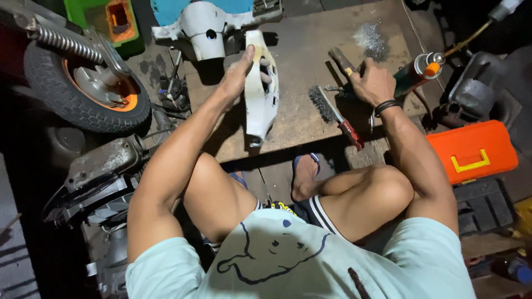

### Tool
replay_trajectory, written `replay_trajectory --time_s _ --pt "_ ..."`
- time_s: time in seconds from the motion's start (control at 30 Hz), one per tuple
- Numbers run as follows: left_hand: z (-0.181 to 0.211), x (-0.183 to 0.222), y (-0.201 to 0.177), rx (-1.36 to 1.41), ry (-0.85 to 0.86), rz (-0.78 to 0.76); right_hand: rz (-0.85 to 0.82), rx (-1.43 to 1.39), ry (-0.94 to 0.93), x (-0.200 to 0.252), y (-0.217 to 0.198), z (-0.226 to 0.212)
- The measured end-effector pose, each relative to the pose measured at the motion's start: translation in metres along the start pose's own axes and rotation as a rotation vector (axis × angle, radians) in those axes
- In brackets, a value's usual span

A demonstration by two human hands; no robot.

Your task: Filing and cleaning a motorcycle plastic fairing component using a metal file and a brush

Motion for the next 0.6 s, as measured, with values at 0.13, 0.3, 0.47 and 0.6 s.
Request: replay_trajectory --time_s 0.13,0.3,0.47,0.6 --pt "-0.026 -0.023 0.003 0.334 0.007 0.036 0.136 -0.155 -0.094 -0.01 0.01 0.006" --pt "-0.048 -0.038 0.008 0.128 0.109 0.042 0.101 -0.516 -0.07 -0.025 0.017 0.0" --pt "-0.033 -0.025 0.022 0.056 0.216 0.077 -0.146 -1.064 -0.006 -0.026 0.004 -0.043" --pt "-0.027 -0.028 0.022 -0.116 0.241 0.183 -0.109 -1.198 0.335 -0.028 0.012 -0.075"
Point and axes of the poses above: each hand's wrist, its own x-axis away from the middle knuckle, its own y-axis out of the palm, z = x × y, the point moved 1 cm from there along -x, towards the middle knuckle, and after that the axes turned 11 degrees about -x, right-handed, at the moved point
